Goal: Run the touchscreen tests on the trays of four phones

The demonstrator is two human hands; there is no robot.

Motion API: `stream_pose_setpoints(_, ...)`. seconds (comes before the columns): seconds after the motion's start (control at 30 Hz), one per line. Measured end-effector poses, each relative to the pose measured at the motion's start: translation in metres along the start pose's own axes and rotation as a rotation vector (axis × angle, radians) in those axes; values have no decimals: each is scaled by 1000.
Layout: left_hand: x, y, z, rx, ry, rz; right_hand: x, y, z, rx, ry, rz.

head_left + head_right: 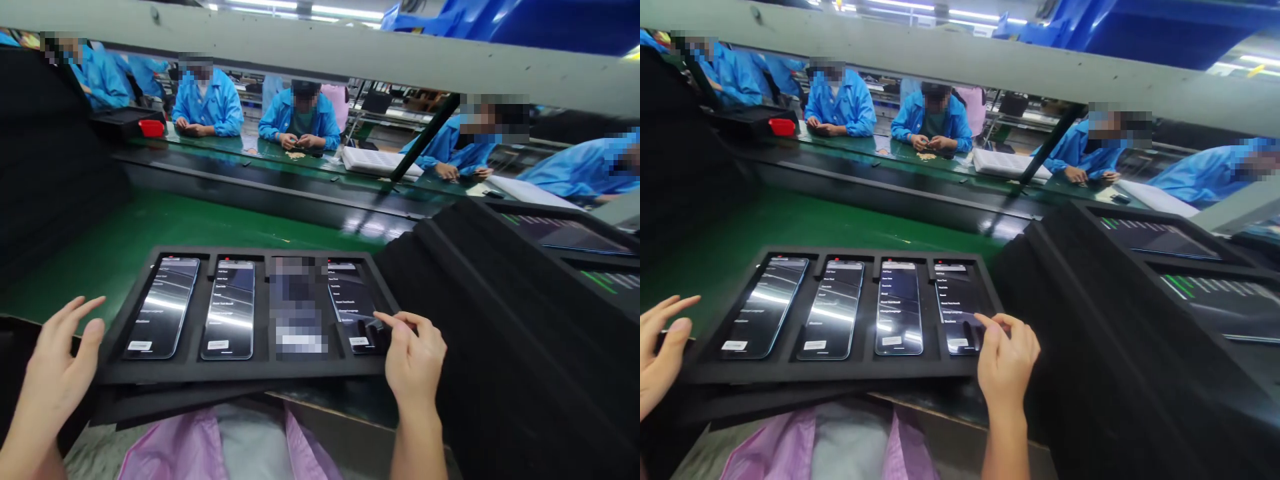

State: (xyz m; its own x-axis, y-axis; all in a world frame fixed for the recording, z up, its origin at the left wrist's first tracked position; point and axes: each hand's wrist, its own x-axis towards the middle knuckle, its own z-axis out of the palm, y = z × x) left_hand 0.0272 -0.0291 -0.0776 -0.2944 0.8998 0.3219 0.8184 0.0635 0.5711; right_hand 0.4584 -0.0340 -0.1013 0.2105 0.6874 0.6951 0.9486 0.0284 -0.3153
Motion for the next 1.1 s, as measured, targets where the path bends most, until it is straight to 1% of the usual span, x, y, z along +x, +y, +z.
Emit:
stream_pose_setpoints(0.07, 3, -10, 2, -85, -127, 38, 2, -15, 1, -22, -60, -28)
stream_pose_setpoints(0.13, 3, -14, 6, -112, -237, 76, 2, -35, 3, -13, -178, -112)
stream_pose_setpoints(0.17, 3, -14, 8, -115, -274, 94, 2, -46, 5, 1, -257, -160)
stream_pose_setpoints(0.23, 2, -15, 12, -116, -303, 141, 2, -63, 10, 18, -405, -222)
stream_pose_setpoints(0.3, 3, -16, 14, -117, -294, 191, 2, -74, 15, 10, -494, -245)
stream_pose_setpoints(0.37, 3, -18, 14, -110, -282, 213, 3, -81, 19, -13, -506, -253)
stream_pose_setpoints(0.43, 4, -18, 14, -89, -275, 217, 3, -91, 22, -17, -483, -284)
stream_pose_setpoints(0.5, 4, -16, 12, -62, -282, 216, 3, -109, 25, 16, -493, -355)
stream_pose_setpoints(0.57, 4, -11, 11, -42, -302, 209, 1, -130, 29, 55, -535, -423)
stream_pose_setpoints(0.63, 5, -6, 8, -25, -318, 200, -1, -150, 34, 64, -554, -450)
stream_pose_setpoints(0.7, 5, -2, 7, -7, -328, 200, -2, -161, 38, 56, -542, -450)
stream_pose_setpoints(0.77, 5, 1, 5, 13, -335, 213, -2, -161, 39, 59, -522, -445)
stream_pose_setpoints(0.83, 5, 2, 4, 34, -335, 233, -1, -149, 37, 59, -480, -411)
stream_pose_setpoints(0.97, 5, 3, 5, 61, -327, 266, 2, -109, 27, -1, -363, -276)
stream_pose_setpoints(1.1, 5, 2, 6, 46, -331, 256, 4, -67, 18, -78, -258, -140)
